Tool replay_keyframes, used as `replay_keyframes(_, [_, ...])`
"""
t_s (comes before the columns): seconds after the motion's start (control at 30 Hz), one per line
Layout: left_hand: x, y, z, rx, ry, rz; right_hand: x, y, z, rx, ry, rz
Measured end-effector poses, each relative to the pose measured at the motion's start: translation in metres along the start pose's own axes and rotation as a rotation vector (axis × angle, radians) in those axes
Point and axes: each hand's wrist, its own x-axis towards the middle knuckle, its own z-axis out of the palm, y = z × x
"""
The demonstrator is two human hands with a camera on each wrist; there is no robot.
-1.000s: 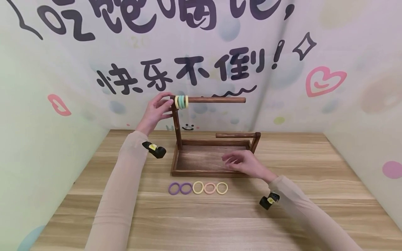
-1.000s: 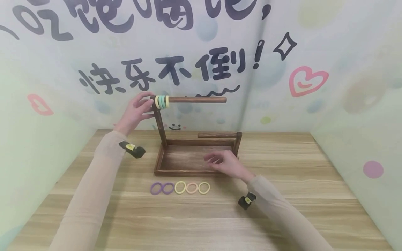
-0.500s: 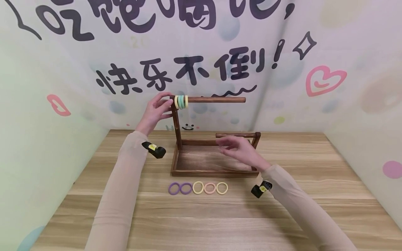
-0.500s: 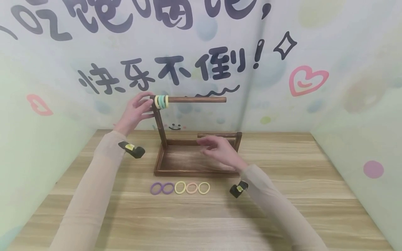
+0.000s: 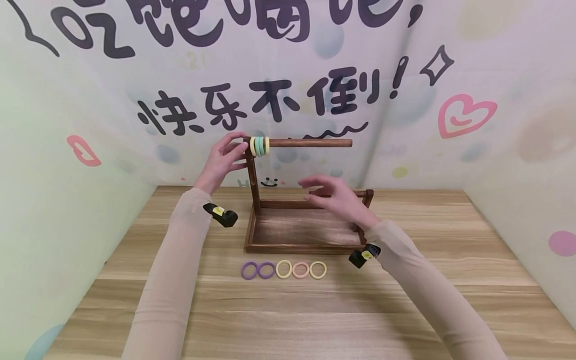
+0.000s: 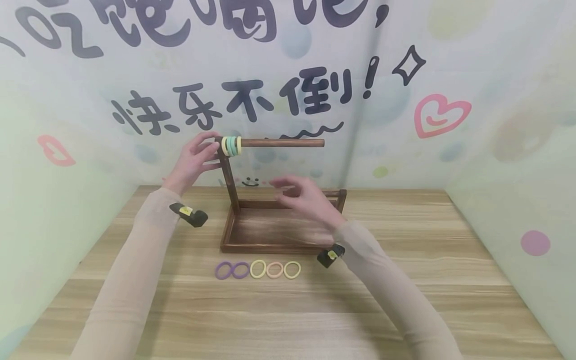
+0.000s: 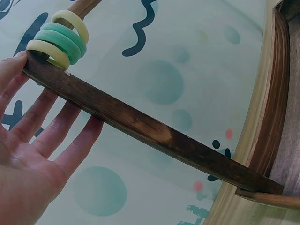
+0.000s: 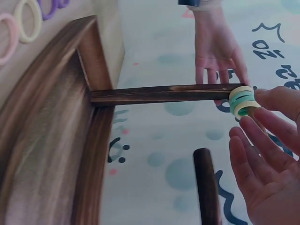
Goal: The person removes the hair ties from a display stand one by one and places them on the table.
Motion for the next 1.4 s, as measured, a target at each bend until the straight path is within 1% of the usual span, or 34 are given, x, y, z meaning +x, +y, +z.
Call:
replay_keyframes(0.1, [0.0,0.0,0.0,-0.001,0.001,0.0,0.007,-0.008,0.0,-0.018,0.012,-0.058])
replay_keyframes(0.2, [0.0,0.0,0.0,-0.007,0.002,-0.001,0.012,-0.024,0.0,-0.044,0.025,-0.101])
replay_keyframes(0.27, [0.0,0.0,0.0,-0.003,0.003,-0.003,0.015,-0.036,0.0,-0.047,0.034,-0.119])
replay_keyframes(0.33, [0.0,0.001,0.0,-0.003,0.004,-0.007,0.019,-0.044,-0.001,-0.055,0.046,-0.119])
replay_keyframes(0.57, [0.0,0.001,0.0,0.017,0.008,-0.014,0.044,-0.033,-0.004,-0.062,0.093,-0.153])
replay_keyframes(0.8, [0.0,0.001,-0.001,0.007,-0.001,-0.014,0.064,-0.038,-0.006,-0.077,0.086,-0.153])
replay_keyframes(0.97, [0.001,0.0,-0.001,0.019,0.001,-0.01,0.079,-0.041,-0.008,-0.088,0.084,-0.157])
replay_keyframes(1.27, [0.002,0.0,-0.001,0.021,0.004,-0.017,0.098,-0.045,-0.01,-0.085,0.045,-0.1])
replay_keyframes(1.4, [0.002,0.0,-0.001,0.007,0.0,-0.015,0.104,-0.043,-0.011,-0.124,0.028,-0.078])
